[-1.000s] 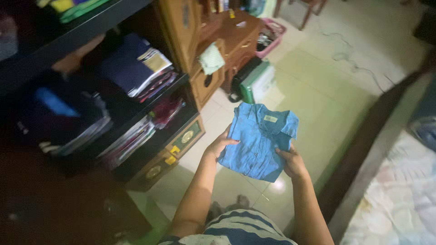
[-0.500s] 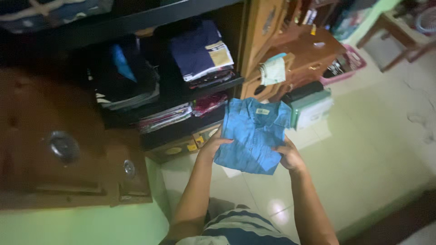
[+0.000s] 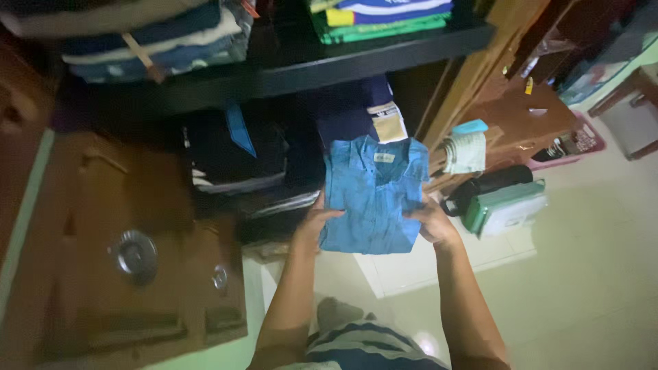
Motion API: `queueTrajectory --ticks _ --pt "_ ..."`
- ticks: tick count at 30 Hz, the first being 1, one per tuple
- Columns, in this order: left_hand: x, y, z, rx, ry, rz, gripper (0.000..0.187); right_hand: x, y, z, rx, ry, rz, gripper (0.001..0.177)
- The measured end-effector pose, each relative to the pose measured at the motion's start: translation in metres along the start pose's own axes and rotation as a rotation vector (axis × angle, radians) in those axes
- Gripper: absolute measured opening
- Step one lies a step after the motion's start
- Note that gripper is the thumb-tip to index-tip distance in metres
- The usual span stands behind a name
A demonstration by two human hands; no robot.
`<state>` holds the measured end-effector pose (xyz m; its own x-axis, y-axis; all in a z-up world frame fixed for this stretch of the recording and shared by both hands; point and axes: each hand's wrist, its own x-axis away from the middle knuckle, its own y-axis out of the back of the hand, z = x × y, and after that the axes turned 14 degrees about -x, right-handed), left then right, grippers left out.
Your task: The person folds various clothing items, including shirts and shorts, on a bed and places them into a drawer. The person handles the clothes one by one, folding them neatly before stacking them in the drawer.
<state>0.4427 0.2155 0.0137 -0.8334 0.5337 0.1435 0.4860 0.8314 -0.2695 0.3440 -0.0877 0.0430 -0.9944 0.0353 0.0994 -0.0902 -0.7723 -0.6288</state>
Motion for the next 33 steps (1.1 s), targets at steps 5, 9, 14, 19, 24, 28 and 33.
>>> queueTrajectory --ticks 5,9,14,19,24,28,33 --pt "-0.090 0.042 -0.005 -0.147 -0.105 0.033 0.109 -0.066 -0.015 0.003 0.048 0.081 -0.006 0.079" --pt "-0.136 0.061 0.000 -0.086 -0.157 0.030 0.104 -0.123 0.002 0.007 0.130 0.094 -0.028 0.080" --pt "-0.167 0.067 -0.017 -0.040 -0.225 0.001 0.100 -0.182 0.009 0.023 0.147 0.045 0.034 0.081" --pt "-0.235 0.080 -0.007 -0.074 -0.111 -0.099 0.090 -0.255 0.030 0.058 0.494 0.164 0.051 0.068" --pt "-0.317 0.079 0.026 0.298 0.211 -0.176 0.067 -0.309 0.047 0.076 0.380 0.375 -0.180 0.034" --pt "-0.295 0.072 0.040 0.015 0.051 -0.327 0.062 -0.319 0.075 0.050 1.114 0.713 -0.185 0.024" --pt "-0.234 0.052 0.001 -0.289 -0.179 -0.359 0.055 -0.259 0.050 0.014 1.413 0.287 -0.622 0.037"
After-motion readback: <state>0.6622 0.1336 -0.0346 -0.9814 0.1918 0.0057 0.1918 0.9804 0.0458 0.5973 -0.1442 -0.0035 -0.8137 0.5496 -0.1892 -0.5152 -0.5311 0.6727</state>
